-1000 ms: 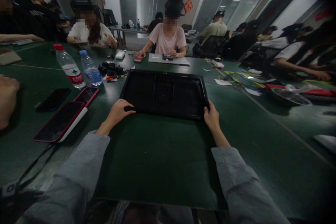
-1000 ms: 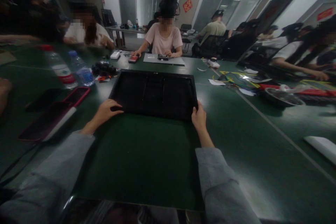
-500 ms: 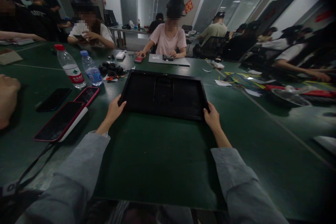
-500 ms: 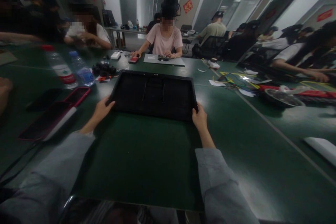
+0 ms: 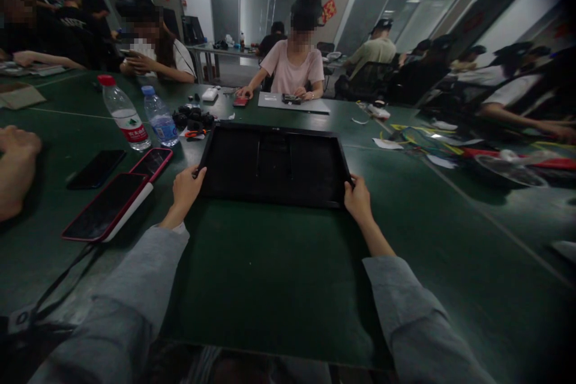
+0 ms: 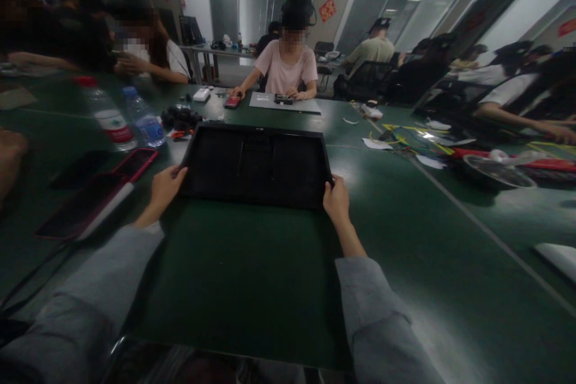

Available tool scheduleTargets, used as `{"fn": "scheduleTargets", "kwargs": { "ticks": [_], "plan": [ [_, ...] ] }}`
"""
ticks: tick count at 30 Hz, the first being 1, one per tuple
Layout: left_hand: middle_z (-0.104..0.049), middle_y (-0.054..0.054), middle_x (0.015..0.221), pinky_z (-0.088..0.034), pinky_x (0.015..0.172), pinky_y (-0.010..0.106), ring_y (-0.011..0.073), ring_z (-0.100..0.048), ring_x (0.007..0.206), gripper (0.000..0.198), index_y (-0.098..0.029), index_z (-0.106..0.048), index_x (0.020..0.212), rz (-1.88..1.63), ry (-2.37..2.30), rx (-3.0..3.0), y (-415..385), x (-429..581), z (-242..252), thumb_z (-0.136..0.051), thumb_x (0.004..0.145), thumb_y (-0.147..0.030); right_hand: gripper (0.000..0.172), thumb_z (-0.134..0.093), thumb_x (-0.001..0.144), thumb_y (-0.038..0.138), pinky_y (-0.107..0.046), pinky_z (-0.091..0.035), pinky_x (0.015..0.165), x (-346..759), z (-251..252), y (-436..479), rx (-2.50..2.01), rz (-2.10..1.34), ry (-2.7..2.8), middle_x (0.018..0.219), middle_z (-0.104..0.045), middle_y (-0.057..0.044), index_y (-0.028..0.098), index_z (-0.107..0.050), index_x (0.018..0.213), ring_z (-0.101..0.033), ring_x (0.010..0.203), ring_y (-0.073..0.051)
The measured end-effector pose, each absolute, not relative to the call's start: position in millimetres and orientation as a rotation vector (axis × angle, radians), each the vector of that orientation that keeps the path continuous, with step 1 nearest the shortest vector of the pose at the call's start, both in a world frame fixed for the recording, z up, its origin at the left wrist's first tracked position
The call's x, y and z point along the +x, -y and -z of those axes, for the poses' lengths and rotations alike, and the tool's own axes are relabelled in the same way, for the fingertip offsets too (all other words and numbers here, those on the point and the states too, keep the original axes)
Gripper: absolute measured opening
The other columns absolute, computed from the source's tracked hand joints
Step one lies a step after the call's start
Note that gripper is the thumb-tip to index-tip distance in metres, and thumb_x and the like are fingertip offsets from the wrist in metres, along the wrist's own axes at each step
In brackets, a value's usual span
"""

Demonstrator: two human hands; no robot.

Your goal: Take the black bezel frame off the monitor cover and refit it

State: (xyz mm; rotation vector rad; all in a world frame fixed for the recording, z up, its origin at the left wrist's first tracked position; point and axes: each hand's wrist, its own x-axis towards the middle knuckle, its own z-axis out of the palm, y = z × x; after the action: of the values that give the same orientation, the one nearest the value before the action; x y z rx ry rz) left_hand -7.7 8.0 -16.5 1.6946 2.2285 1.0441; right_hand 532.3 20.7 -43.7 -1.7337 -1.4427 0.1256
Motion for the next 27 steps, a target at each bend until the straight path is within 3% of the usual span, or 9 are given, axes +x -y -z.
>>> {"fn": "scheduleTargets", "kwargs": {
  "ticks": [8, 12, 15, 18, 22, 27],
  "plan": [
    [-0.079, 0.016, 0.124, -0.055, 0.097, 0.038, 0.03, -0.075, 0.111, 0.053, -0.015, -0.073, 0.137, -1.063, -2.108, 1.654, -16.5, -18.4, 18.4, -0.062, 0.097, -0.047, 0.057, -0.061, 0.086, 0.05, -0.059, -0.053, 0.106, 539.5, 44.5, -23.1, -1.528, -0.37, 1.387, 0.117, -0.073, -0.015, 0.02, -0.059, 0.135, -0.069, 0.111, -0.032],
    [-0.08, 0.015, 0.12, -0.056, 0.096, 0.038, 0.0301, -0.075, 0.11, 0.053, -0.015, -0.075, 0.134, -1.052, -2.024, 1.647, -17.8, -32.6, 17.5, -0.065, 0.093, -0.048, 0.073, -0.073, 0.077, 0.046, -0.05, -0.064, 0.085, 553.5, 33.3, -3.1, -1.489, -0.825, 1.296, 0.1, -0.077, -0.007, 0.025, -0.054, 0.144, -0.074, 0.089, -0.027],
    [-0.081, 0.014, 0.113, -0.057, 0.089, 0.037, 0.0296, -0.076, 0.102, 0.053, -0.015, -0.079, 0.122, -1.072, -1.913, 1.671, -15.8, -38.3, 17.4, -0.069, 0.088, -0.055, 0.071, -0.079, 0.077, 0.046, -0.044, -0.066, 0.077, 560.9, 25.4, 8.9, -1.488, -0.984, 1.267, 0.099, -0.078, -0.006, 0.028, -0.058, 0.142, -0.075, 0.08, -0.026],
    [-0.082, 0.013, 0.106, -0.057, 0.087, 0.036, 0.0294, -0.076, 0.097, 0.056, -0.016, -0.08, 0.113, -1.118, -1.878, 1.685, -12.7, -35.9, 15.1, -0.071, 0.084, -0.063, 0.066, -0.082, 0.077, 0.053, -0.043, -0.067, 0.083, 560.9, 26.3, 6.7, -1.476, -0.881, 1.228, 0.107, -0.079, -0.007, 0.028, -0.065, 0.136, -0.076, 0.09, -0.026],
    [-0.082, 0.011, 0.101, -0.055, 0.088, 0.035, 0.0291, -0.075, 0.096, 0.053, -0.016, -0.082, 0.1, -1.13, -1.885, 1.721, -11.4, -29.8, 10.5, -0.057, 0.093, -0.062, 0.073, -0.085, 0.07, 0.054, -0.047, -0.064, 0.097, 559.4, 36.6, -5.5, -1.408, -0.755, 1.168, 0.117, -0.078, -0.007, 0.025, -0.068, 0.135, -0.076, 0.107, -0.028],
    [-0.082, 0.011, 0.112, -0.054, 0.094, 0.036, 0.0284, -0.075, 0.104, 0.044, -0.019, -0.08, 0.116, -1.163, -2.022, 1.745, -11.9, -33.8, 12.2, -0.056, 0.096, -0.05, 0.072, -0.087, 0.064, 0.049, -0.053, -0.056, 0.11, 570.3, 41.1, -5.7, -1.321, -0.729, 1.099, 0.121, -0.077, -0.009, 0.023, -0.071, 0.13, -0.074, 0.116, -0.03]
  ]
}}
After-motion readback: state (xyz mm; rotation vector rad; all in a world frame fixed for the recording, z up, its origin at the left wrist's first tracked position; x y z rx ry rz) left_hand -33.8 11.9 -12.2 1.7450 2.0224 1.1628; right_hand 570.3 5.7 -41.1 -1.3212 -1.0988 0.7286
